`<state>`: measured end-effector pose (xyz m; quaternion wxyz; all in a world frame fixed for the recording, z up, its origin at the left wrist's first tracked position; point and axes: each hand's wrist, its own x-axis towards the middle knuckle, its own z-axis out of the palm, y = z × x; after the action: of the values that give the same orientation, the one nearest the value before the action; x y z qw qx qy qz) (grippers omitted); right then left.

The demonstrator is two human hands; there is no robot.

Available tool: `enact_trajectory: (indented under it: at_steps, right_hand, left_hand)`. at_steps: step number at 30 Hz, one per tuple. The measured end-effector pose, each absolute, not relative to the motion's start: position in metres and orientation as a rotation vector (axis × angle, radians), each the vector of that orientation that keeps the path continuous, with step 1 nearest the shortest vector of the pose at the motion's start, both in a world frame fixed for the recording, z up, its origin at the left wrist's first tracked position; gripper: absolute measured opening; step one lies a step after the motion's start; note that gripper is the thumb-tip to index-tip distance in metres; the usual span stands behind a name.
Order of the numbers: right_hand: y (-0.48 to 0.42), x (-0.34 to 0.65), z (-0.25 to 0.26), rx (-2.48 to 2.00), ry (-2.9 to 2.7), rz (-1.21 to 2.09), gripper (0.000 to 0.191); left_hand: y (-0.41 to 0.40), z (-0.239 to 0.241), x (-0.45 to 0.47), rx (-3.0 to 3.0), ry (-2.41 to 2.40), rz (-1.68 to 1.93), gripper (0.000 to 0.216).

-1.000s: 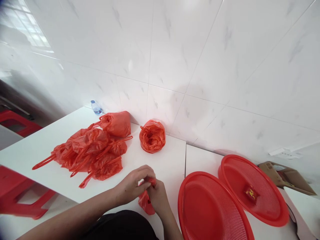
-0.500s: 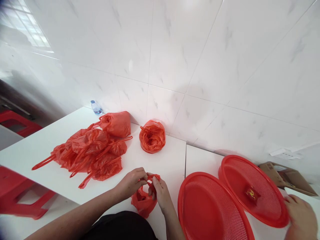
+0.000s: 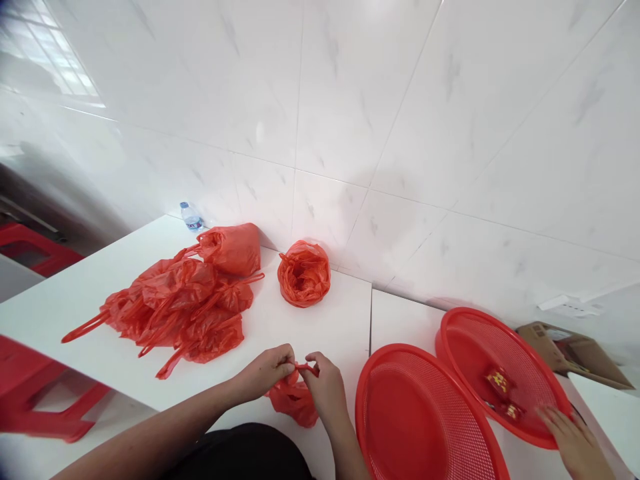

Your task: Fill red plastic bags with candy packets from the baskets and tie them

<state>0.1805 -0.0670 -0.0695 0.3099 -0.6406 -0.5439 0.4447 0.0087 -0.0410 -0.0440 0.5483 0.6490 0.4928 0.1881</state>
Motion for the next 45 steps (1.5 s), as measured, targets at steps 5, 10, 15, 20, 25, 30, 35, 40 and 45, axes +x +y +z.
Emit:
enact_trajectory:
  at_steps: [5,10,15,20,25,30,35,40,45]
  right_hand:
    - [-0.069,0.179,-0.070,-1.505,-1.231,1.369,0.021]
    - [-0.062,0.185,-0.079,-1.367,-1.014,1.507,0.027]
    - [-0.045,0.199,-0.102,-1.840,-1.389,0.882,0.026]
    - [-0.036,0.206,-0.122,-2.039,-1.475,0.629,0.028]
    - [-0.038,0.206,-0.133,-2.083,-1.515,0.641,0.031]
    - [-0.048,0.217,-0.155,-2.098,-1.387,0.901,0.048]
    - [-0.071,0.191,-0.177,-1.851,-1.216,1.334,0.053]
    - [-0.089,0.164,-0.175,-1.614,-1.012,1.931,0.060]
    - [-0.086,0.174,-0.182,-1.578,-1.005,1.954,0.055]
  left_hand:
    - [-0.042,-0.047,0.006,1.595,1.230,0.449,0.007]
    - [-0.043,-0.045,0.001,1.764,1.219,0.485,0.007]
    - [-0.047,-0.046,-0.021,2.087,1.120,0.337,0.013]
    - [-0.061,-0.055,-0.052,2.004,1.206,0.043,0.008]
    - [-0.069,-0.061,-0.060,1.937,1.301,-0.063,0.009]
    - [-0.064,-0.069,-0.058,1.956,1.401,0.012,0.019]
    - [-0.064,-0.098,-0.038,1.868,1.320,0.177,0.073]
    - [-0.065,-0.123,-0.028,1.879,1.373,0.011,0.082]
    - [-0.048,-0.108,-0.056,1.948,1.545,0.092,0.028]
